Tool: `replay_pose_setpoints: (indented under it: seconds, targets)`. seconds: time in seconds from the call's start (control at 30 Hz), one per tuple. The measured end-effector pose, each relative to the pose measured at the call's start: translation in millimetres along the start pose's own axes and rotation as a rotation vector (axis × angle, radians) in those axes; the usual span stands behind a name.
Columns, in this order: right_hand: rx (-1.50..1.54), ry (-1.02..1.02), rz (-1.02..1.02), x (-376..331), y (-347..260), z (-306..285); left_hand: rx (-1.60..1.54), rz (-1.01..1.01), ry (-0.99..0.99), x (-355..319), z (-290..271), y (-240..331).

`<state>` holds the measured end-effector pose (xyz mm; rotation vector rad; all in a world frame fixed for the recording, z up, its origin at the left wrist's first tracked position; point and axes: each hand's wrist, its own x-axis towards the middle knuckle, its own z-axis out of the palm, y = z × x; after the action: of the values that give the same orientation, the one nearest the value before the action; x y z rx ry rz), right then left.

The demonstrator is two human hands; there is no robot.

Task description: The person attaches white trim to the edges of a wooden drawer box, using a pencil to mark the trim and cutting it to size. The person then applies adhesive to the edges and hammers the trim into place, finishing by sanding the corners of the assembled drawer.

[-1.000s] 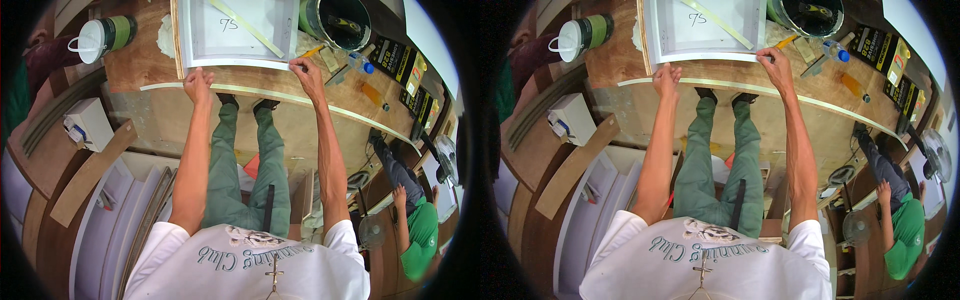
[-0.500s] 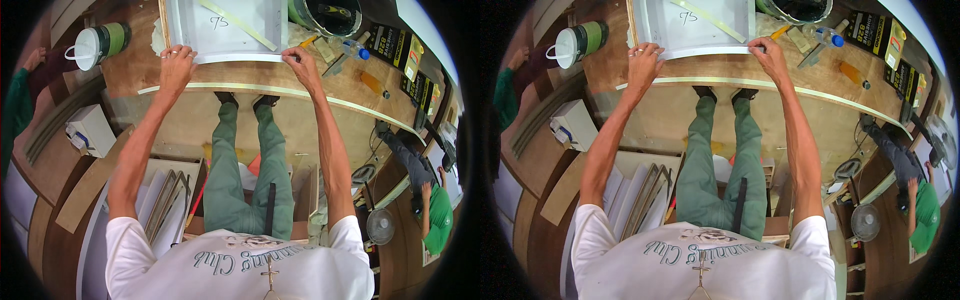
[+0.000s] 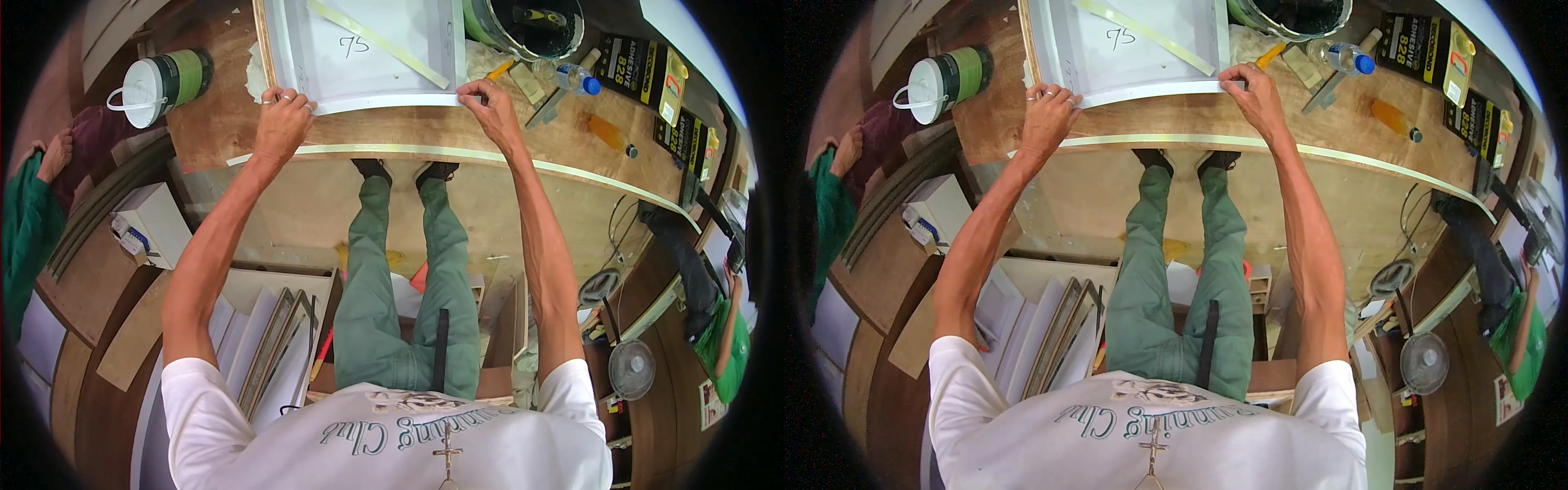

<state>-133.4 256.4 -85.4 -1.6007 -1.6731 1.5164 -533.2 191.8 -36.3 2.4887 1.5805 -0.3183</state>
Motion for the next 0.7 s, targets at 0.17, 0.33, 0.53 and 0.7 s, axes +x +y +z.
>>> replay_pose_setpoints:
  seconds: [0.17,0.33,0.53,0.7]
  targets:
    - [-0.001,0.007,-0.020,-0.7,-1.6,2.8,0.012,-0.016,-0.029,1.6,-3.5,0.6]
    - [-0.009,0.011,-0.002,-0.6,6.3,3.9,-0.060,-0.124,0.031,11.0,-14.1,30.2]
    - [0.000,0.013,0.005,-2.3,11.1,7.9,-0.132,-0.015,0.097,30.7,5.6,55.3]
    - [-0.003,0.005,-0.012,0.5,14.1,9.5,-0.156,-0.018,0.130,36.1,23.6,54.9]
